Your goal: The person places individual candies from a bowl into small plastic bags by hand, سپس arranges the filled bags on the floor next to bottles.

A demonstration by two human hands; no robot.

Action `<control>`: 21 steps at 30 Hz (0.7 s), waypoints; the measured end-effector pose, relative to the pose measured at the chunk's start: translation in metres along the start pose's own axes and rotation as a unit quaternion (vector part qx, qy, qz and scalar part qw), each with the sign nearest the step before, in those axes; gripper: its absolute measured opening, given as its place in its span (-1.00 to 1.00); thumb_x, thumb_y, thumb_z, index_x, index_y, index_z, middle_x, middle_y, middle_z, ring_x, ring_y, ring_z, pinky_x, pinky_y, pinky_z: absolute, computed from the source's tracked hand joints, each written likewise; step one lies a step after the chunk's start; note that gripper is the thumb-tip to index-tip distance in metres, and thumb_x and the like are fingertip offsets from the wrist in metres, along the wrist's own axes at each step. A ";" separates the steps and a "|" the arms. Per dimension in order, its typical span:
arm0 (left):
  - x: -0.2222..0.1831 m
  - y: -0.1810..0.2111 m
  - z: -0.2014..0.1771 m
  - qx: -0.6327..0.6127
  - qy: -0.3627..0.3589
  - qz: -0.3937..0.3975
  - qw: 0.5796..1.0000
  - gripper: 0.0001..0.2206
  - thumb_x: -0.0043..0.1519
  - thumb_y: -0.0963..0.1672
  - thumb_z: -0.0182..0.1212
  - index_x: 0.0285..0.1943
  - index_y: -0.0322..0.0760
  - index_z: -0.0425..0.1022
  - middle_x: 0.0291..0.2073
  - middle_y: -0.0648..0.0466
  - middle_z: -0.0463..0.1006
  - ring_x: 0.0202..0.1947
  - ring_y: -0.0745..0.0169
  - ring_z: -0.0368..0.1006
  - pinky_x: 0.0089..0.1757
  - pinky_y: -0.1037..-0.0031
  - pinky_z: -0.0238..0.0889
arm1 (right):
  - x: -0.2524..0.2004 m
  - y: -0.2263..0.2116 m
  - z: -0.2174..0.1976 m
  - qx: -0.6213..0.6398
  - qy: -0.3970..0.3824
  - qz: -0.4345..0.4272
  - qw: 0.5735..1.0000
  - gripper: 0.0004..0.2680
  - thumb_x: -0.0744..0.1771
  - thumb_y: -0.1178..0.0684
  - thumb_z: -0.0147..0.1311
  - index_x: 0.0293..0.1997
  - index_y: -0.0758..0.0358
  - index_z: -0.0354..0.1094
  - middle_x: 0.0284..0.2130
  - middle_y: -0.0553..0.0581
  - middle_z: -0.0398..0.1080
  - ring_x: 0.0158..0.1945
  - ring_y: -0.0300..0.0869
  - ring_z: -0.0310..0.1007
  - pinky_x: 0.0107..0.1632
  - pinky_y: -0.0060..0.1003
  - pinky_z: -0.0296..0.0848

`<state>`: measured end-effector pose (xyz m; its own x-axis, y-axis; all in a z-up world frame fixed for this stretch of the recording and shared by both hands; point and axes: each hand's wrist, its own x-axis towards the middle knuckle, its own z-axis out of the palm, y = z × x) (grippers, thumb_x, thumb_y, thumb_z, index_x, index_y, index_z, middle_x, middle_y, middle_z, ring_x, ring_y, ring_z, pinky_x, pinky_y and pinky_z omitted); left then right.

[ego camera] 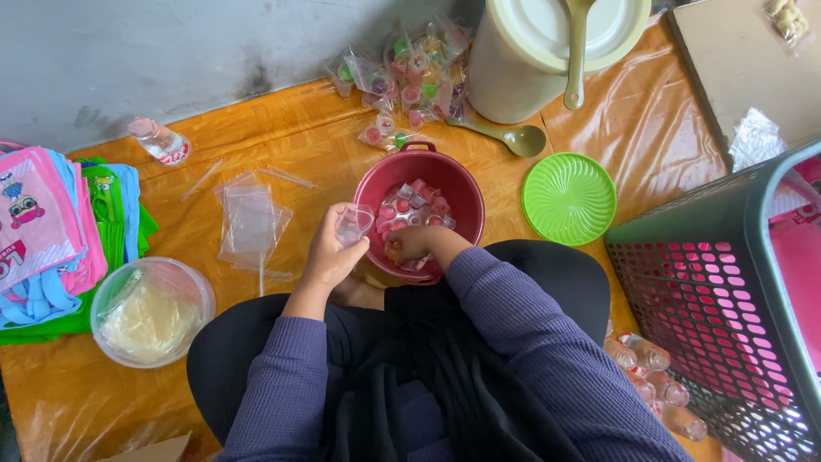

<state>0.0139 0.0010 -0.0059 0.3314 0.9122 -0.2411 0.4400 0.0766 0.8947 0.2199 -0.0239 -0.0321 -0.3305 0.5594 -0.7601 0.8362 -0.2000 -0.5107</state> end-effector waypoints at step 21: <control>0.004 -0.032 0.015 -0.224 -0.141 0.068 0.962 -0.40 -0.09 -0.39 0.11 0.21 -0.26 0.33 -0.08 0.10 0.44 0.10 0.26 0.40 0.06 0.40 0.36 | -0.141 -0.078 -0.054 0.109 0.302 -0.350 0.880 -0.74 0.31 0.29 0.00 0.12 0.31 0.39 0.17 0.48 0.33 0.21 0.40 0.35 0.07 0.25 0.50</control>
<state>0.0134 -0.0037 -0.0408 0.6015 0.7855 -0.1457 -0.0074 0.1879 0.9822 0.2254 -0.0435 0.1365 -0.3828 0.9195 0.0895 0.3950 0.2505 -0.8839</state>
